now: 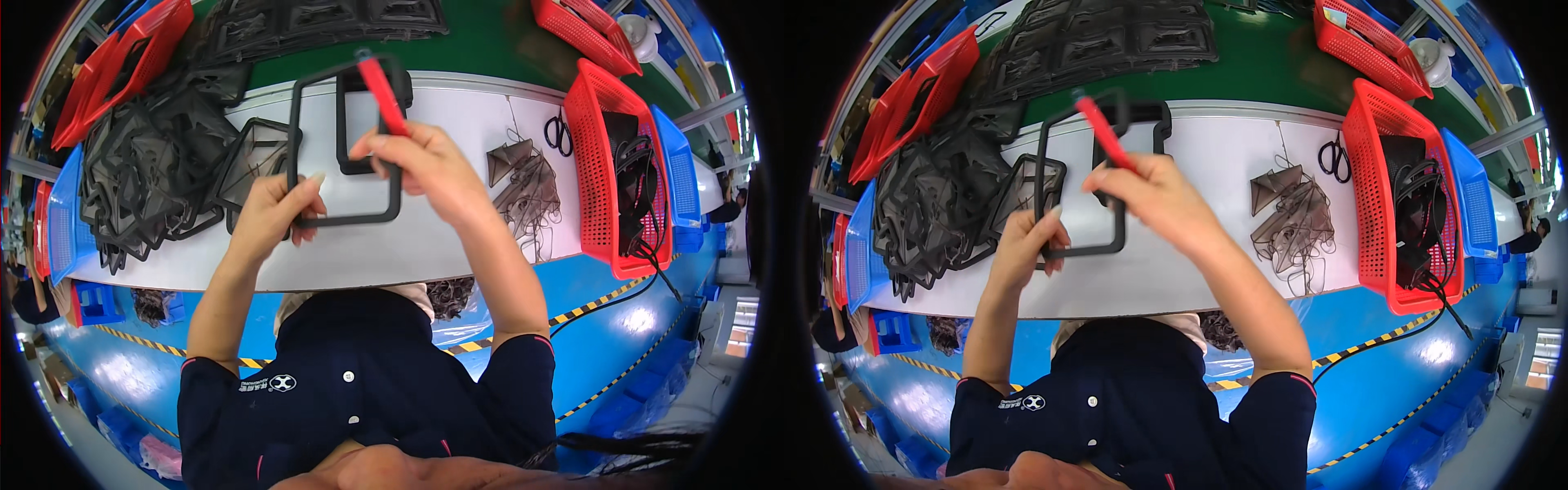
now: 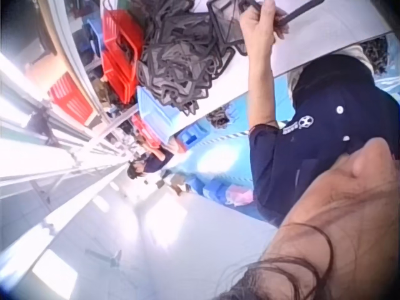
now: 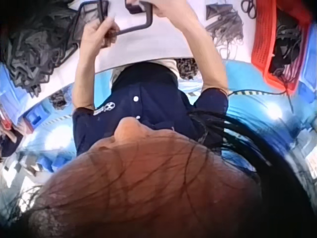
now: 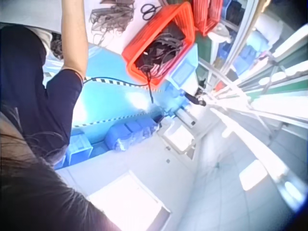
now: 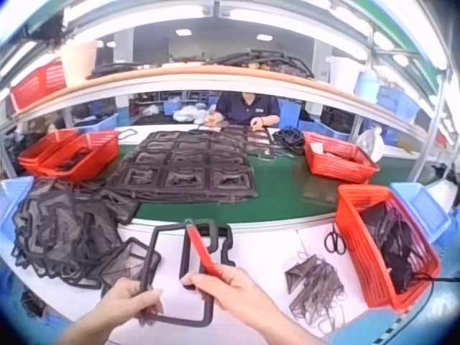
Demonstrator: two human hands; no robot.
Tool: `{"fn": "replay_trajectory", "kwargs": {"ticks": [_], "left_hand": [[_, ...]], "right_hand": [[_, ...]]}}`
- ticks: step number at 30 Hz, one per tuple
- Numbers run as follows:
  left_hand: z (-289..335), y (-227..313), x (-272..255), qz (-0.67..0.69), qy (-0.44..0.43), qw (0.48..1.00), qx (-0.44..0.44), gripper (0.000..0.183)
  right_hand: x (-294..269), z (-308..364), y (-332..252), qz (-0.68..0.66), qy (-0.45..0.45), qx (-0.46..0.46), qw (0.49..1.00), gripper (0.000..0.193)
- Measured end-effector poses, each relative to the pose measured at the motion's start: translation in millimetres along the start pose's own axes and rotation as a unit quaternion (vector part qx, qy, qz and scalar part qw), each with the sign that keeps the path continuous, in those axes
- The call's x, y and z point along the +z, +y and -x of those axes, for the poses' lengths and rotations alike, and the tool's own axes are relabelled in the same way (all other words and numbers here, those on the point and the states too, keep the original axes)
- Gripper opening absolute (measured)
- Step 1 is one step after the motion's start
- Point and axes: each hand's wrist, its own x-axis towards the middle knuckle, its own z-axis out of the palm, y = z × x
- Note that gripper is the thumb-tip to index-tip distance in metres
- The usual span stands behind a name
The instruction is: The recorder uses a red tool to trim or clean the edges of black plastic gasket-like objects on a workbench.
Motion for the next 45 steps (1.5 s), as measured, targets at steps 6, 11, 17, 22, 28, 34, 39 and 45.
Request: {"fn": "replay_trajectory", "kwargs": {"ticks": [6,11,17,22,28,34,39,45], "left_hand": [[-82,30,9,-0.257,0.079,0.963,-0.003,0.060],[-91,6,11,-0.344,0.090,0.934,0.022,0.062],[-92,3,14,-0.346,0.083,0.934,0.028,0.066],[-81,13,-5,-0.274,0.128,0.953,0.008,0.063],[-36,7,-47,-0.422,0.195,0.883,0.070,0.037],[-34,-23,-44,-0.466,0.196,0.859,0.087,0.027],[7,20,-60,-0.177,0.242,0.944,0.140,0.019],[55,-5,-21,0.068,0.111,0.988,0.087,0.034]], "right_hand": [[-53,-48,25,0.270,0.232,-0.041,0.934,0.044],[-50,-51,39,0.352,0.239,-0.029,0.904,0.045],[-50,-49,38,0.436,0.242,-0.028,0.866,0.045],[-55,-43,45,0.506,0.281,-0.096,0.810,0.044],[-64,10,32,0.092,0.332,-0.081,0.935,0.029],[-33,12,56,0.008,0.317,-0.235,0.919,0.040],[-13,28,58,-0.109,0.181,-0.186,0.959,0.030],[38,52,44,-0.229,0.061,-0.195,0.952,0.019]]}}
